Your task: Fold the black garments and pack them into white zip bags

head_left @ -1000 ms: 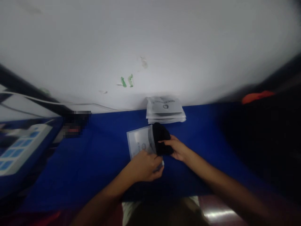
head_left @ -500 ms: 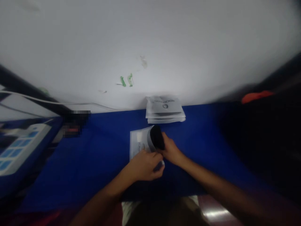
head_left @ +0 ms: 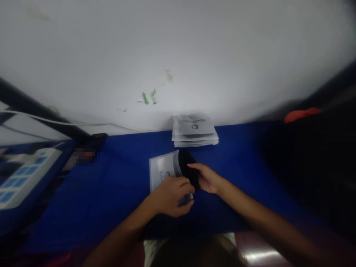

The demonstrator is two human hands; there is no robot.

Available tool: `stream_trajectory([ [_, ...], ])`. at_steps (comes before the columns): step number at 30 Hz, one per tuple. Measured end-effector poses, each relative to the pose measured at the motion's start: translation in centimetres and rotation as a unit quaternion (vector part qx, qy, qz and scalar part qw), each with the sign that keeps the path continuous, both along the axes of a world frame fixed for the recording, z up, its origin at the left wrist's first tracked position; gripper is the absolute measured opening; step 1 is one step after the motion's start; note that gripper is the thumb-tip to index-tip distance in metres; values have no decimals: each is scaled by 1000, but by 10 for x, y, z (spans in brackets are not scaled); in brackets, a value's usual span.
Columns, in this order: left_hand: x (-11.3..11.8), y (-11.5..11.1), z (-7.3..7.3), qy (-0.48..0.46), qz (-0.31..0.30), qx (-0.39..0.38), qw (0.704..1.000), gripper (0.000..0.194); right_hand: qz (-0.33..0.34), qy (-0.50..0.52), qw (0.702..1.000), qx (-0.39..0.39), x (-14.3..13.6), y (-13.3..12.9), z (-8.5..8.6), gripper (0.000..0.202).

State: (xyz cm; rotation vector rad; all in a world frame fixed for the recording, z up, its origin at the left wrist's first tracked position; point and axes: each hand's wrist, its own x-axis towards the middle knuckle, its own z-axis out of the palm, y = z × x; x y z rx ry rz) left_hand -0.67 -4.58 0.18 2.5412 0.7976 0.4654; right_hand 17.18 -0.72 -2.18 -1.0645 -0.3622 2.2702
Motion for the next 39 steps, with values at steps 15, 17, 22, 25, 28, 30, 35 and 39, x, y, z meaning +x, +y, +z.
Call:
stream_trajectory([
  [15, -77, 55, 7, -311, 464, -249, 791, 44, -104, 34, 976, 190, 5, -17, 13, 52],
  [17, -64, 51, 1, -389, 402, -382, 736, 48, -110, 65, 975, 179, 12, -14, 13, 48],
  [22, -36, 40, -7, -428, 423, -497, 624, 44, -80, 58, 993, 61, 24, -2, 14, 28],
  [25, -30, 40, -9, -455, 408, -516, 600, 38, -53, 12, 998, 24, 23, 0, 12, 23],
  [28, -28, 41, -11, -470, 390, -538, 581, 34, -78, -32, 994, 72, 19, -1, 13, 19],
  [30, -28, 40, -12, -472, 372, -557, 573, 34, -87, -43, 988, 122, 14, -3, 14, 28],
  [35, -26, 37, -14, -471, 304, -604, 566, 36, -75, -43, 976, 200, 7, -5, 17, 38],
  [39, -23, 34, -15, -473, 276, -622, 560, 33, -86, -46, 976, 193, 4, -6, 15, 38],
])
